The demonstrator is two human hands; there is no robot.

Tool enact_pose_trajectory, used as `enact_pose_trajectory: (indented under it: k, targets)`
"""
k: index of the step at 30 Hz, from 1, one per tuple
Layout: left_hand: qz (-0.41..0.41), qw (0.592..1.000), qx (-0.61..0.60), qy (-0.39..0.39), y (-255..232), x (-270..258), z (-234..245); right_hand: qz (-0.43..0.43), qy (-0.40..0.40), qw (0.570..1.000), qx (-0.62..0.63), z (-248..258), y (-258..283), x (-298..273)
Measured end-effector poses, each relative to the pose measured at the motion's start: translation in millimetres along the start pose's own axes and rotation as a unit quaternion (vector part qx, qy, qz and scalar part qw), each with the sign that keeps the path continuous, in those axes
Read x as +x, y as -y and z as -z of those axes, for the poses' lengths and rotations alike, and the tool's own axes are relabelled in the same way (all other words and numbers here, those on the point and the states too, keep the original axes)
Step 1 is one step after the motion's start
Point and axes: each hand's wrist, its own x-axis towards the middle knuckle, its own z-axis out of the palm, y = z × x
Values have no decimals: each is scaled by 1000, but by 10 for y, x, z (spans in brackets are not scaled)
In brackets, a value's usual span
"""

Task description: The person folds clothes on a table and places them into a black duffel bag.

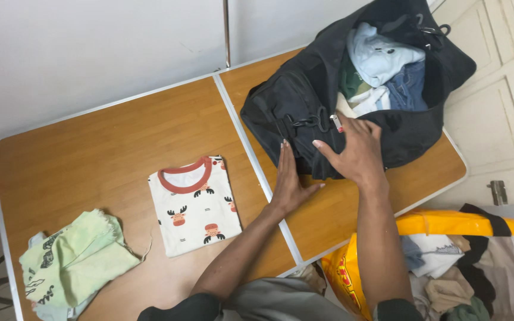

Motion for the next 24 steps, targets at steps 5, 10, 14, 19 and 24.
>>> enact_pose_trajectory:
  k: [5,10,14,19,24]
  targets:
    - [15,993,-117,-27,-56,75,-178,27,31,999,-4,-2,-120,102]
    - [115,971,-208,-2,-137,39,-162,120,9,993,19,-35,-129,145]
    - [8,985,-174,-23,-86,-24,-96,179,21,983,40,-74,-64,161]
    - [27,984,-173,-16,-54,-161,132,175,68,981,52,-112,140,184]
    - [21,990,-137,-31,-149,-442,546,230,76,966,89,-136,435,161]
